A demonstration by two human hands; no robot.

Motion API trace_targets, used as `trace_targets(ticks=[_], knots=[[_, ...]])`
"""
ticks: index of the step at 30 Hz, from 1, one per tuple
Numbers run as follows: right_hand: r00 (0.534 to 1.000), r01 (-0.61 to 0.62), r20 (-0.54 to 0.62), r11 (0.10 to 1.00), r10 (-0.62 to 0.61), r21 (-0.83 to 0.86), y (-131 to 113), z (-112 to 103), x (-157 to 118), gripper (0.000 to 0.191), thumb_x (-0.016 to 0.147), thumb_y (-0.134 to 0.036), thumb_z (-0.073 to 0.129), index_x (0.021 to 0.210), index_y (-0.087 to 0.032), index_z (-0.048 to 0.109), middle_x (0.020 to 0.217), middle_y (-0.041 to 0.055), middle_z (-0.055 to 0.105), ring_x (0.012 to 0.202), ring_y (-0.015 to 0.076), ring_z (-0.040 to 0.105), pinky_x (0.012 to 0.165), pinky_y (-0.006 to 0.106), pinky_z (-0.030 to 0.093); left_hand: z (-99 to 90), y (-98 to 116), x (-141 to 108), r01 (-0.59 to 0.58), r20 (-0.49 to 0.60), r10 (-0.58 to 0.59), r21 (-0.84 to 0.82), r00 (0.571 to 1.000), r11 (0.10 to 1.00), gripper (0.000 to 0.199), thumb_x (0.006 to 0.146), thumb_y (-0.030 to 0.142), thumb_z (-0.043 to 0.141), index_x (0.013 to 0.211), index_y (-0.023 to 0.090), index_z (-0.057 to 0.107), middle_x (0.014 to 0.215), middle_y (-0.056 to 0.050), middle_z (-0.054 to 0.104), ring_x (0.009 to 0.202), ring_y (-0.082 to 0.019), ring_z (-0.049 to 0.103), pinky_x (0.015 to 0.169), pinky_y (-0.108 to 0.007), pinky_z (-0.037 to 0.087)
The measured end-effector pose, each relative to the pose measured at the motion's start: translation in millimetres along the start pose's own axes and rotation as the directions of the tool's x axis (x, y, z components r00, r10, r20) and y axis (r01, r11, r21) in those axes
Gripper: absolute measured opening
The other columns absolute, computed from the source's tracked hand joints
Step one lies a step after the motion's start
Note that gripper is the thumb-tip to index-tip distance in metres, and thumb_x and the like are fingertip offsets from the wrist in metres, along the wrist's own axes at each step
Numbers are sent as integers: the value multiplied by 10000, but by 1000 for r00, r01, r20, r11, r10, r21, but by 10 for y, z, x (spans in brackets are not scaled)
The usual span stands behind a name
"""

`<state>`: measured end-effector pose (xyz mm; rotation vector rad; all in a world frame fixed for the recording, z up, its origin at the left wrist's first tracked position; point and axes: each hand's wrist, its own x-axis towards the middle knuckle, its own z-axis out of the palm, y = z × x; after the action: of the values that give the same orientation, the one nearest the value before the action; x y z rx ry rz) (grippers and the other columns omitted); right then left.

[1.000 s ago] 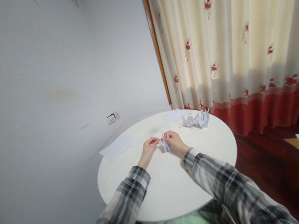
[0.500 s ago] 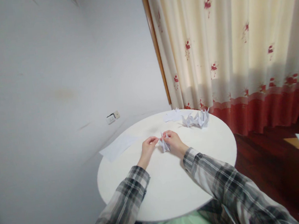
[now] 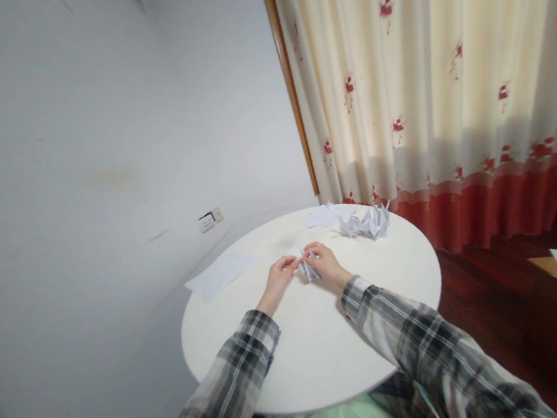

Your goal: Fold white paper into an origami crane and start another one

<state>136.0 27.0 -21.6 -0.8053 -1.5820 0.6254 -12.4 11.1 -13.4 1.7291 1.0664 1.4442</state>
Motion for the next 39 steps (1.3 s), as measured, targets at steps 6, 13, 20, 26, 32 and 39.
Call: trace_targets(ticks=[6,13,20,26,32,39], knots=[[999,21,30,999,-20,-38,-26,-2,-7,97,641,-236,592,586,-168,634,848,47,554,841,162,507,774,283,374,-22,11,-9,8,-5,-7,6,1000,1000,196,635,312,596,700,132,640,716,-51,644,695,-150,561,677,-263,414],[999,30,40,998,-27,-58,-18,-6,-8,118,650,-257,593,592,-163,633,852,50,553,848,163,507,785,289,369,-14,17,-17,35,-25,-35,-4,999,999,202,626,306,602,698,124,651,724,-62,651,703,-155,563,674,-263,414],[998,25,54,997,-21,-68,-56,-4,-15,150,648,-295,607,595,-157,630,855,53,549,835,159,509,767,279,375,-18,34,-18,29,-36,-29,-21,999,999,185,617,282,609,698,123,655,731,-64,656,697,-156,571,682,-265,419],[997,44,61,997,-40,-67,-44,-3,-14,155,659,-298,599,601,-157,631,853,52,548,828,157,511,767,277,376,-14,32,-12,8,-66,-7,10,998,1000,169,618,274,607,678,122,651,712,-63,654,683,-155,573,676,-263,425],[997,49,54,997,-46,-58,-42,10,-25,144,659,-284,594,595,-158,624,842,49,550,821,153,513,767,272,378,-13,39,-8,-2,-85,6,37,996,999,172,616,279,610,679,122,646,707,-62,651,679,-154,571,657,-259,426],[999,34,24,999,-34,-22,23,4,3,127,638,-276,590,595,-161,625,832,54,559,808,156,513,756,282,388,10,-69,19,22,20,-22,-15,1000,1000,224,646,321,591,746,124,632,738,-54,646,672,-137,561,650,-248,421]])
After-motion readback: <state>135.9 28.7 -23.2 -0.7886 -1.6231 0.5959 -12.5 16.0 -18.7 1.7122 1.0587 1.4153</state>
